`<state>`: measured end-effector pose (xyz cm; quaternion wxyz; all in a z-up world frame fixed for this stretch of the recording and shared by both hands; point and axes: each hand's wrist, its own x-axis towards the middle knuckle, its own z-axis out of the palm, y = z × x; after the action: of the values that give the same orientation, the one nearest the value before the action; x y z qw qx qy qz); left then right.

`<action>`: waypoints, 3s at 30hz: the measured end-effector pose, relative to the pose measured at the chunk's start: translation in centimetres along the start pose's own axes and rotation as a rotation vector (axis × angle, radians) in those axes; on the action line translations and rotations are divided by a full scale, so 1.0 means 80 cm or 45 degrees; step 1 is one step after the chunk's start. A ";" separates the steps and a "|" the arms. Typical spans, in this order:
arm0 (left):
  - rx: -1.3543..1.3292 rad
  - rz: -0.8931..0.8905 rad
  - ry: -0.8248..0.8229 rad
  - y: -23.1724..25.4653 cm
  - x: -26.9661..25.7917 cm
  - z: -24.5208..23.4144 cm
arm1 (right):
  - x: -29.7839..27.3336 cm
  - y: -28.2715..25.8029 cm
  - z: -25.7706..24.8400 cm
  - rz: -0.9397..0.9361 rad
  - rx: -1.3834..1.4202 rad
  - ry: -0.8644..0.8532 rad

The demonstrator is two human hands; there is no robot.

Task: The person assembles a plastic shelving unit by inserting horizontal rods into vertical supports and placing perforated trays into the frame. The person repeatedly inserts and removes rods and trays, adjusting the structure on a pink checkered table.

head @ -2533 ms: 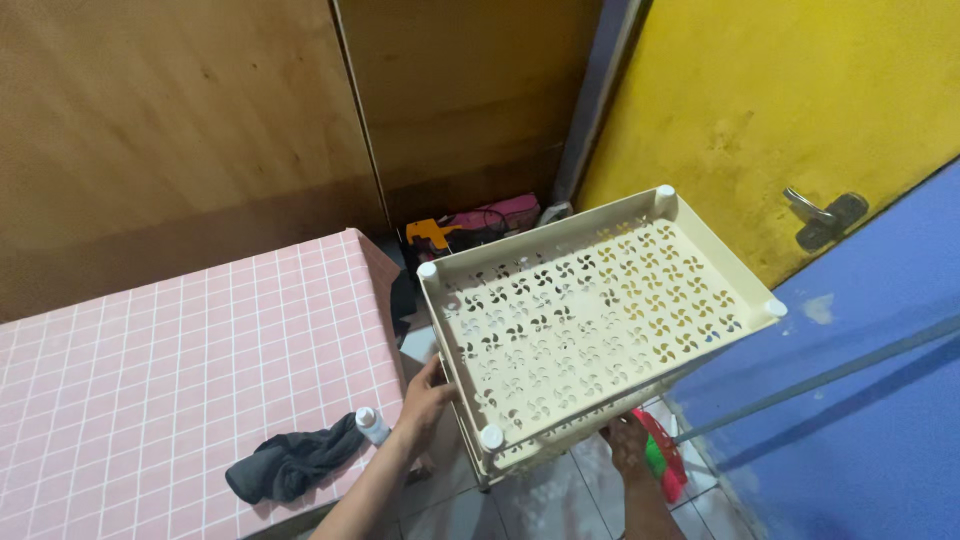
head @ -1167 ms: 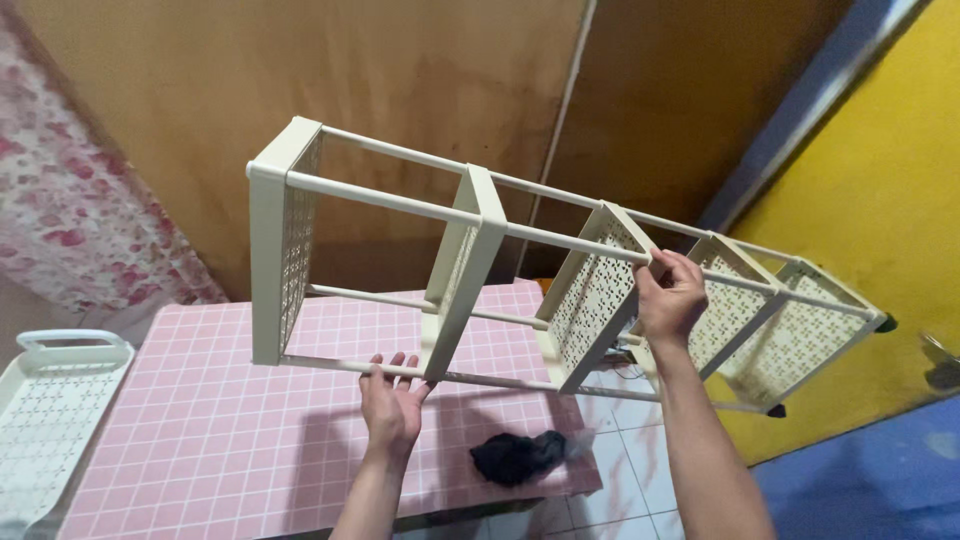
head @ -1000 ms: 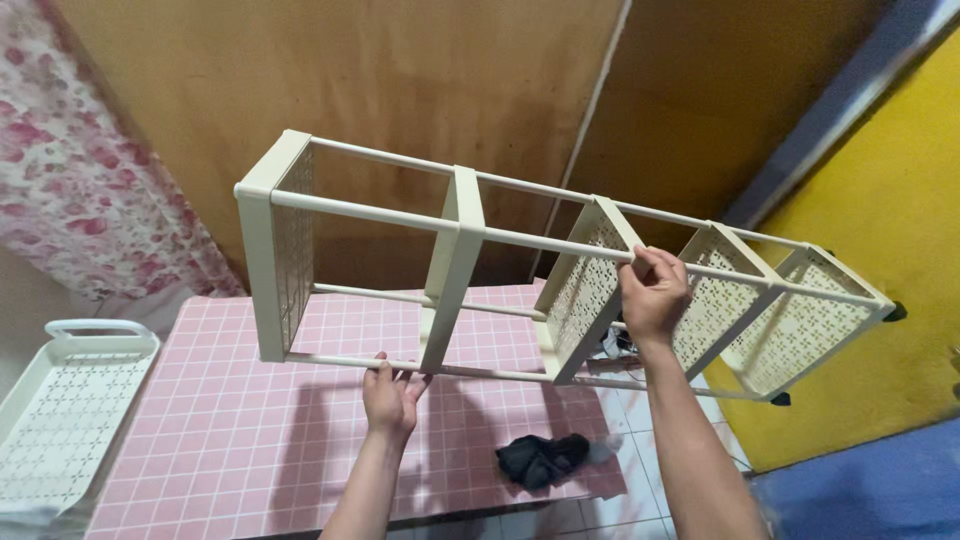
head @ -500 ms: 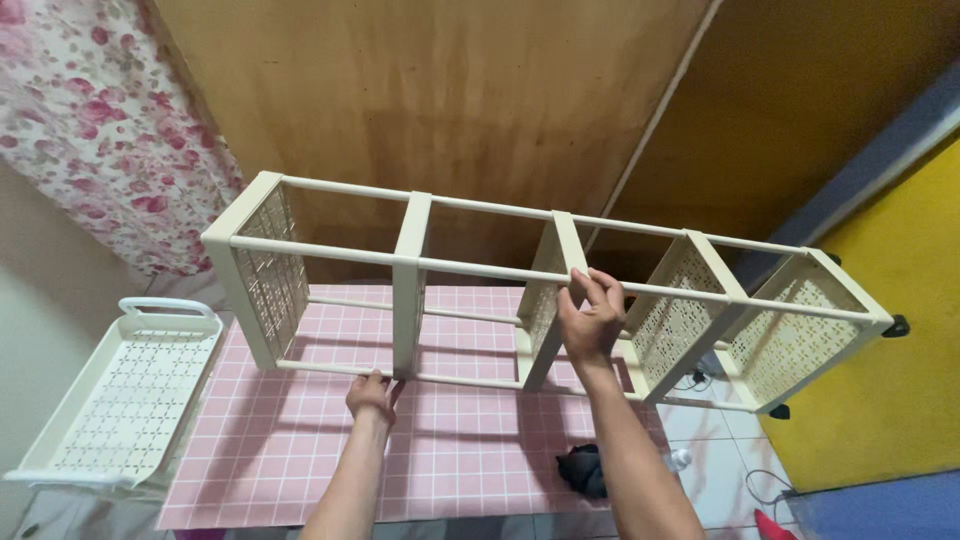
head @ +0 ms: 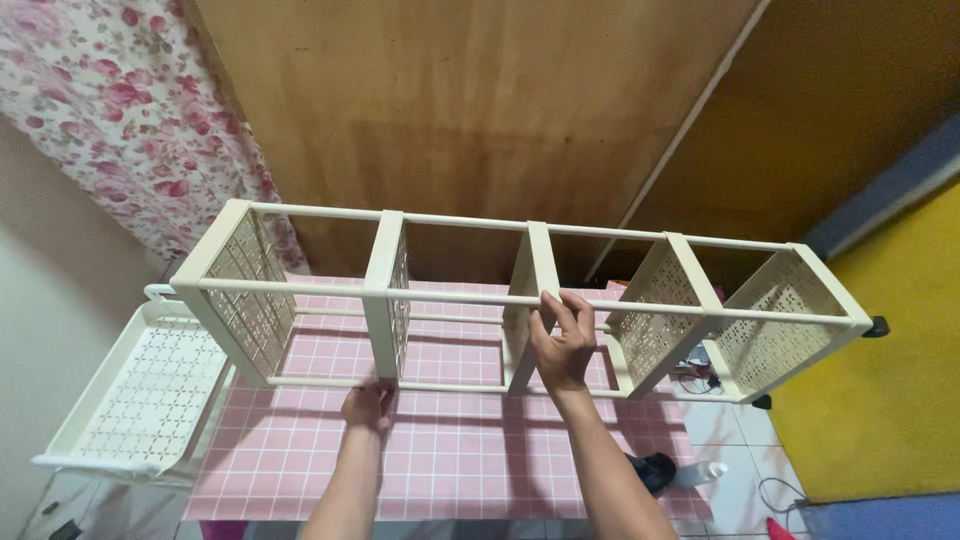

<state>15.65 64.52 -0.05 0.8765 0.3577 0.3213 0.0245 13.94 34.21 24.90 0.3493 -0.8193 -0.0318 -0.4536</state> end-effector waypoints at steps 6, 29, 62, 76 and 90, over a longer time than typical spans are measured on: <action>-0.125 -0.018 -0.018 -0.001 0.003 -0.014 | -0.020 -0.002 0.005 -0.010 0.044 -0.026; -0.005 0.113 0.173 -0.019 0.001 -0.028 | -0.069 0.007 -0.003 0.018 -0.058 -0.062; 1.603 1.944 -0.551 0.093 -0.304 0.159 | -0.056 0.036 -0.114 -0.193 -0.453 -0.217; 1.611 1.986 -0.606 0.055 -0.306 0.221 | -0.063 0.049 -0.105 -0.307 -0.337 -0.354; 1.664 1.963 -0.500 0.188 -0.304 0.147 | -0.055 -0.017 -0.079 -0.322 -0.318 -0.335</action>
<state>6.03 61.85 29.17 0.2939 0.8713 -0.1941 0.3419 6.29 32.65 24.44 0.1782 -0.8978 -0.1233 -0.3835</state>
